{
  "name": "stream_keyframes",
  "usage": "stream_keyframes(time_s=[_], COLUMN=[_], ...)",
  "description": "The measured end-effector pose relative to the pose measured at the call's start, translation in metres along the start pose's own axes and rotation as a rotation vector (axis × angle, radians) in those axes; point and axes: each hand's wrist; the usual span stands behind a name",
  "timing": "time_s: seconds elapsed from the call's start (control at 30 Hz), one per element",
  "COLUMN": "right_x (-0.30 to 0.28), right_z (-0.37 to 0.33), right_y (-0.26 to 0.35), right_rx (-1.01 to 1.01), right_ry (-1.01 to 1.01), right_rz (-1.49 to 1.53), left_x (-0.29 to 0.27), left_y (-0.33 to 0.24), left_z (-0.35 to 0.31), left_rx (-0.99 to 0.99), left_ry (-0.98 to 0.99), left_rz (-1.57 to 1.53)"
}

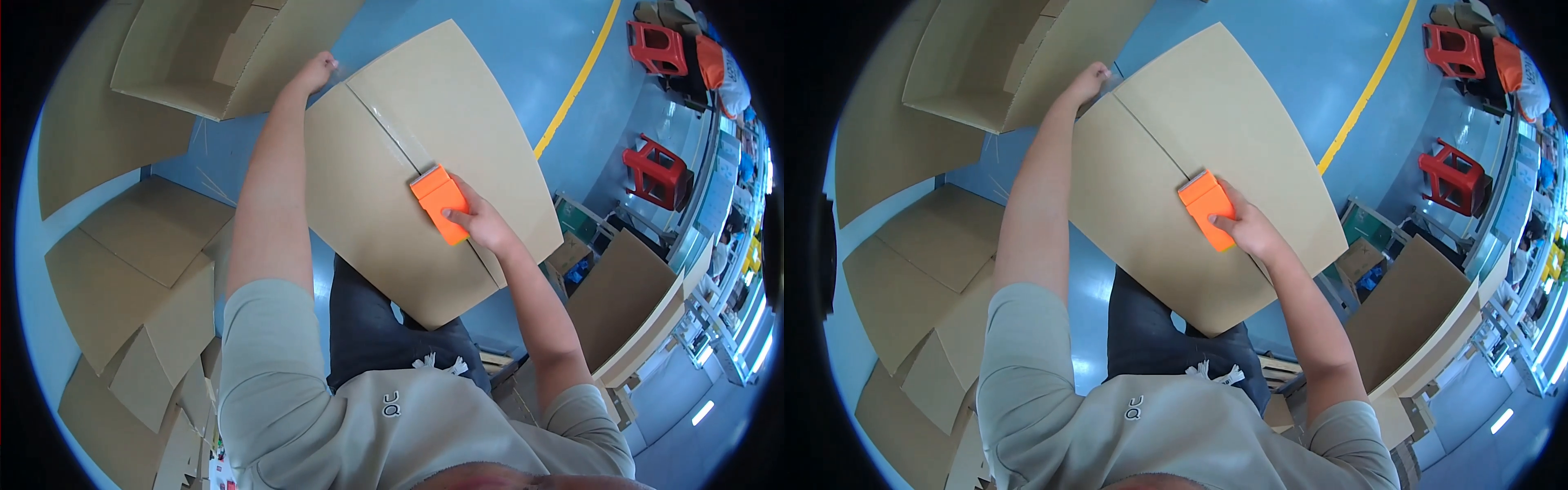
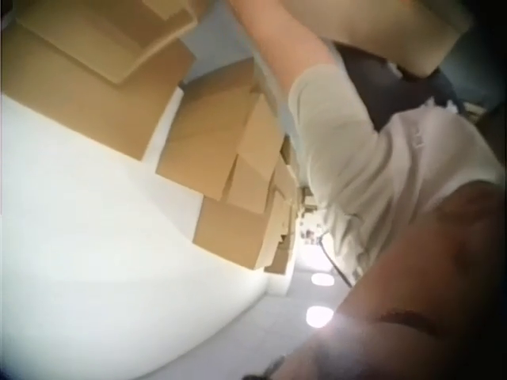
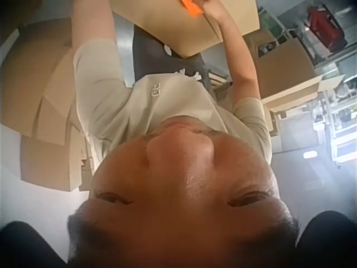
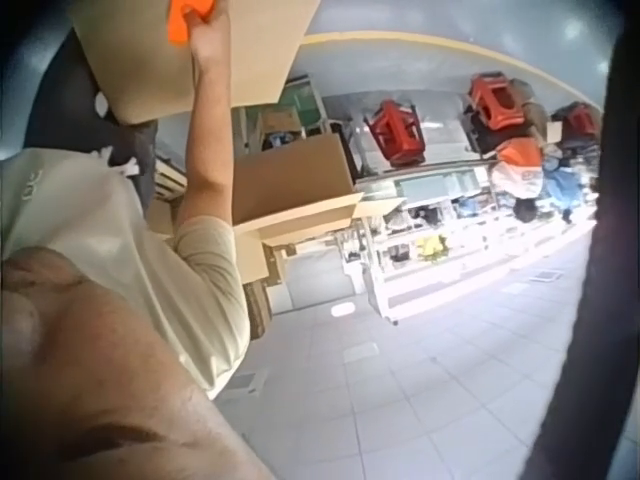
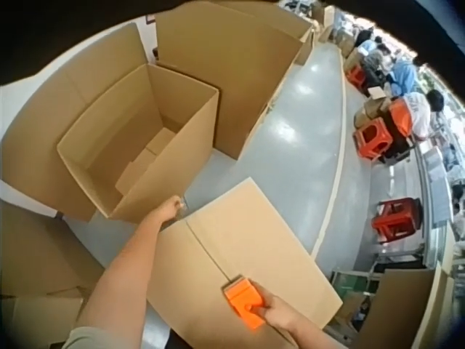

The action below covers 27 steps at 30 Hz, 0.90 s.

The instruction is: The person packs product boxes from a conveyor belt into larger shipping cartons, then seals the cartons with a tape dispenser.

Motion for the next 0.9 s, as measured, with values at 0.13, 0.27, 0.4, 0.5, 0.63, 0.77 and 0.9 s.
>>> stream_keyframes(time_s=[0.13, 0.27, 0.4, 0.5, 0.63, 0.77, 0.9], right_x=[0.002, 0.0, 0.001, -0.006, -0.005, -0.021, -0.065], right_z=[0.004, 0.006, 0.008, 0.004, -0.02, -0.077, -0.168], right_y=[0.005, 0.004, -0.002, -0.008, -0.012, -0.076, -0.175], right_rx=[0.033, 0.047, -0.009, 0.003, 0.003, -0.146, -0.044], right_ry=[-0.009, -0.04, -0.008, -0.034, -0.002, -0.032, 0.002], right_rz=[-0.013, -0.017, -0.046, -0.07, -0.003, -0.122, -0.017], left_x=[0.013, -0.008, -0.03, 0.02, 0.032, 0.037, 0.04], left_y=[0.0, -0.025, -0.05, -0.13, -0.142, -0.138, -0.126], left_z=[-0.011, -0.021, -0.036, -0.091, -0.116, -0.111, -0.111], left_rx=[-0.209, -0.533, -0.144, -0.152, -0.172, -0.124, -0.068], left_ry=[0.437, 0.615, 0.247, -0.068, -0.286, -0.312, -0.397], left_rz=[-0.243, 0.031, 0.557, 0.349, 0.547, 0.572, 0.679])
Point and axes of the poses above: each hand's wrist, its own z-axis towards the middle knuckle, its own x-axis out of the palm, y = z × x, and after that the axes turned 4 degrees about z, right-handed
